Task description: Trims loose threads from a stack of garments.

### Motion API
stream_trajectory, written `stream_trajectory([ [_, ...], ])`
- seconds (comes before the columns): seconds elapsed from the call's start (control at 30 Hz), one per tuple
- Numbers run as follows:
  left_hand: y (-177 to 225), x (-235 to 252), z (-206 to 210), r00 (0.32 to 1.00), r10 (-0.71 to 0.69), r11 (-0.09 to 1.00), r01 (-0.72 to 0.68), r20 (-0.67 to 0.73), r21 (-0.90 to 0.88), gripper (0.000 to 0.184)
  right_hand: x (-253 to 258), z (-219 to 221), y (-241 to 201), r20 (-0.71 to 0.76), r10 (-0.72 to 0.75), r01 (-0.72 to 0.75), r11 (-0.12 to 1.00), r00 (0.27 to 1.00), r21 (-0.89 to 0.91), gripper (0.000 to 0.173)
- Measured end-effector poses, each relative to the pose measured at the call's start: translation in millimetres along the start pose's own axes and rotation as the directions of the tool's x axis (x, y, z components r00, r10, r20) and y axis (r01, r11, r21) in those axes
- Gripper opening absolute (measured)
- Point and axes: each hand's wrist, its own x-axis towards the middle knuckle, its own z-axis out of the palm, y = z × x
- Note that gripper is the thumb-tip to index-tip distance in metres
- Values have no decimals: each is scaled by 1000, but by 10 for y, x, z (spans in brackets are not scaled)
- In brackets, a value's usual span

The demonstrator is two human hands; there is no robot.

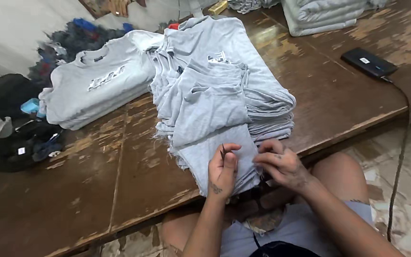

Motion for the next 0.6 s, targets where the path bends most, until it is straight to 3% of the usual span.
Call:
stream_trajectory([
  [0.07,-3,-12,-34,1000,1,1000,-1,-1,-27,54,-64,-256,-88,123,-9,1,998,992,64,20],
  [0.17,-17,-10,-64,1000,-15,998,16,8,-58,68,-109,-594,-172,381,-39,7,996,924,86,27],
  [0.23,-12,16,-40,999,-28,999,29,34,-43,63,-59,-609,-225,345,11,-11,1000,938,-2,31],
  [0.33,21,30,9,997,-22,996,15,79,91,37,51,-385,-158,154,100,-83,990,983,-112,29],
  [0.47,30,21,-6,992,-23,958,-14,127,285,46,71,-25,73,92,148,-146,989,985,-30,22],
  [0.6,97,-1,-80,973,-87,916,-6,214,401,44,73,-3,148,112,121,-124,992,986,21,17],
])
